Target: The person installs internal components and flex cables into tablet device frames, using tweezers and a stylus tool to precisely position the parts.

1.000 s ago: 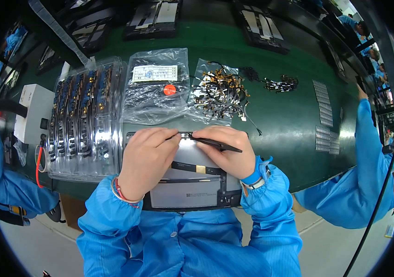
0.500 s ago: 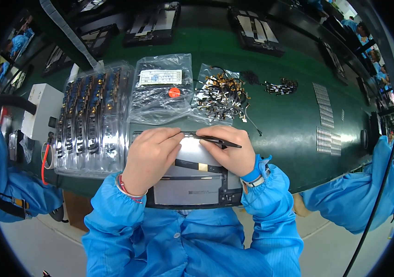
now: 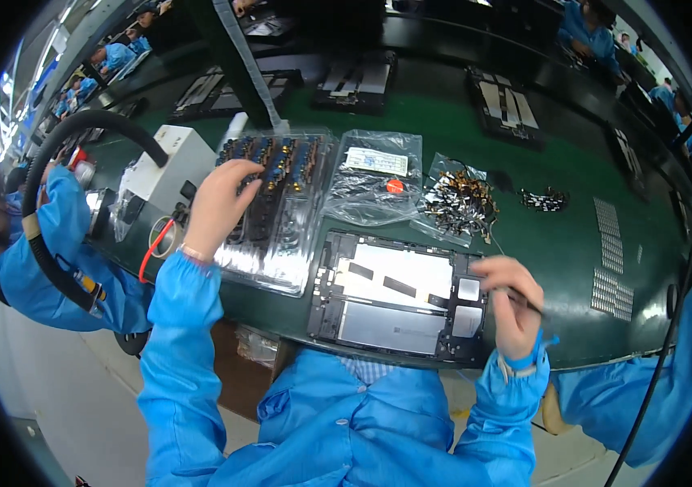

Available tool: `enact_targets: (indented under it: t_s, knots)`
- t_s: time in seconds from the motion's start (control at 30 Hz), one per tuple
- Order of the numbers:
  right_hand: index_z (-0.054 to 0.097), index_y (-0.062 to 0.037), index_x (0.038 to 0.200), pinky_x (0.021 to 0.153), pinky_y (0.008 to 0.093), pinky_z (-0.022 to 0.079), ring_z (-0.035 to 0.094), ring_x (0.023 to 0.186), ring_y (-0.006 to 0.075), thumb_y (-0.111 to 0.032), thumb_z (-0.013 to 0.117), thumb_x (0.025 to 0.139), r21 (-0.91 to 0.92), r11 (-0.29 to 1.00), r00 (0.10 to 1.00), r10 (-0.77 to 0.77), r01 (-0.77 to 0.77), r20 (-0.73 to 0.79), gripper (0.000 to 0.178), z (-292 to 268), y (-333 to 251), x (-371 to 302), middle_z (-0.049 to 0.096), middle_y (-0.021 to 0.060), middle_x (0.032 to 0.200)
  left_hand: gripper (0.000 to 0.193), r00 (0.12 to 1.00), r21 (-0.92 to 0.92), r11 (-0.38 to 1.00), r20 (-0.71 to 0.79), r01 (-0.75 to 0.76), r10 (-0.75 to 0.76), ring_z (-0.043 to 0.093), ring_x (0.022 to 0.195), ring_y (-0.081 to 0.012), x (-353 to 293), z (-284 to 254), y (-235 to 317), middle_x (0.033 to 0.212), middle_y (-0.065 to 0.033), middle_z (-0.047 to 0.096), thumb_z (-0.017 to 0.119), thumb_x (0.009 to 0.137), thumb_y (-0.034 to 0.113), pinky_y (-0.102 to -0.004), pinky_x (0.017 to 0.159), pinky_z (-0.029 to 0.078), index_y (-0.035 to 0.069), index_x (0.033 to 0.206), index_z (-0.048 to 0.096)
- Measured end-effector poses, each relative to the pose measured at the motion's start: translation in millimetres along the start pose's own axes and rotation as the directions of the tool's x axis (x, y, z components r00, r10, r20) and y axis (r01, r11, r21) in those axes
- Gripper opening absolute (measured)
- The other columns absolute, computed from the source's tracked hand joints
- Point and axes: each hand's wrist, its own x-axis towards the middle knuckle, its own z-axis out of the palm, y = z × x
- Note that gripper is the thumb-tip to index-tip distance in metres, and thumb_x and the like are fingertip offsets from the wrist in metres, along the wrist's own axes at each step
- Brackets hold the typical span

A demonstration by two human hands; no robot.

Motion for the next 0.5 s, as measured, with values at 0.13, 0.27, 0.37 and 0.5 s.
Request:
enact_targets:
  t_s: [0.13, 0.27, 0.37, 0.5]
  knots:
    - [0.050, -0.0001, 0.085, 0.054, 0.0228, 0.029, 0.040, 0.063, 0.0110, -0.010, 0.045, 0.084, -0.032, 0.997, 0.990, 0.071, -0.075, -0.118, 0.011, -11.3, -21.8, -45.4, 0.048, 0.0078, 0.075, 0.010, 0.985, 0.149, 0.988, 0.174, -0.046, 0.020, 0.058, 0.085, -0.0263, 16.9, 18.4, -21.0, 0.086, -0.0064, 0.060, 0.063, 0.074, 0.012, -0.0369, 0.073, 0.048, 0.008, 0.083, 0.064]
    - [0.051, 0.0004, 0.083, 0.052, 0.0222, 0.027, 0.038, 0.058, 0.0093, -0.010, 0.046, 0.084, -0.080, 0.987, 0.985, 0.132, -0.141, -0.113, 0.011, -14.5, -43.5, -76.6, 0.046, 0.0046, 0.069, 0.009, 0.966, 0.207, 0.974, 0.255, -0.090, 0.035, 0.059, 0.085, -0.0253, 17.2, 31.4, -28.4, 0.086, -0.0061, 0.060, 0.066, 0.070, 0.012, -0.0380, 0.072, 0.047, 0.009, 0.078, 0.066]
    - [0.056, 0.0029, 0.077, 0.050, 0.0236, 0.032, 0.042, 0.056, 0.0108, -0.001, 0.049, 0.078, -0.092, 0.984, 0.984, 0.144, -0.154, -0.108, 0.009, -3.1, -55.4, -83.8, 0.049, 0.0054, 0.062, 0.008, 0.968, 0.263, 0.955, 0.241, -0.139, 0.074, 0.059, 0.083, -0.0254, 16.6, 34.5, -30.1, 0.085, -0.0067, 0.059, 0.066, 0.071, 0.012, -0.0388, 0.071, 0.047, 0.008, 0.078, 0.064]
    - [0.058, 0.0016, 0.077, 0.051, 0.0243, 0.033, 0.042, 0.055, 0.0128, 0.001, 0.049, 0.077, -0.102, 0.983, 0.985, 0.146, -0.155, -0.094, 0.009, 7.6, -56.8, -87.8, 0.051, 0.0045, 0.060, 0.009, 0.977, 0.215, 0.969, 0.198, -0.126, 0.083, 0.058, 0.082, -0.0285, 16.0, 29.9, -26.9, 0.084, -0.0095, 0.059, 0.062, 0.075, 0.009, -0.0398, 0.069, 0.046, 0.006, 0.083, 0.061]
